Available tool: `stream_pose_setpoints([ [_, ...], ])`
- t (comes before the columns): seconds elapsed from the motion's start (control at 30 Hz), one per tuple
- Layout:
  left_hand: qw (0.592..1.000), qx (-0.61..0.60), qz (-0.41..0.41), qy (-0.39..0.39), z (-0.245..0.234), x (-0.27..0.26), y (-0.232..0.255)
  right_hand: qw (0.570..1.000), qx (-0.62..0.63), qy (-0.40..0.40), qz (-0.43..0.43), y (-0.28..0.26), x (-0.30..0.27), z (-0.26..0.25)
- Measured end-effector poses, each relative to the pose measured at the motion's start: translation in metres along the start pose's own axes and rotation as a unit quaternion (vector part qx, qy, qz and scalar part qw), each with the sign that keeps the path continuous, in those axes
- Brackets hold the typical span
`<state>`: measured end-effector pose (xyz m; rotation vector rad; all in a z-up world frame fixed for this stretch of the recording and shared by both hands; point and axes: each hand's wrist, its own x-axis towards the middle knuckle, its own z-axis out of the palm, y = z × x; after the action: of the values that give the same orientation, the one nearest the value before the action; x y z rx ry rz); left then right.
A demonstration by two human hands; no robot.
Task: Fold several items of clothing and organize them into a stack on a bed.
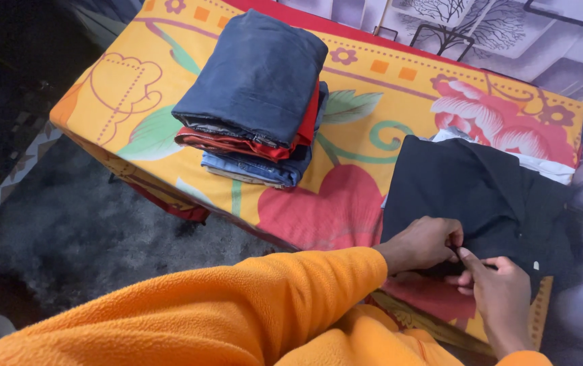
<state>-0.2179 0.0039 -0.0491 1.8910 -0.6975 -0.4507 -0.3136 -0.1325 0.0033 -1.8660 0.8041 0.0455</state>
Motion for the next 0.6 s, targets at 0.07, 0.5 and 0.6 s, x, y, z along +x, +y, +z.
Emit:
stream_pose_setpoints([
  [0.07,1.000,-0.013,-0.002,0.002,0.000,0.002,-0.003,0.998,0.032,-0.052,0.029,0.008,0.007,-0.003],
  [0.5,0.999,0.007,0.019,-0.039,-0.015,0.013,-0.006,0.992,0.039,-0.105,0.059,0.078,0.073,-0.063],
  [0.6,0.999,0.007,0.001,-0.038,-0.014,0.011,-0.009,0.994,-0.012,-0.100,0.052,0.082,0.080,-0.083],
])
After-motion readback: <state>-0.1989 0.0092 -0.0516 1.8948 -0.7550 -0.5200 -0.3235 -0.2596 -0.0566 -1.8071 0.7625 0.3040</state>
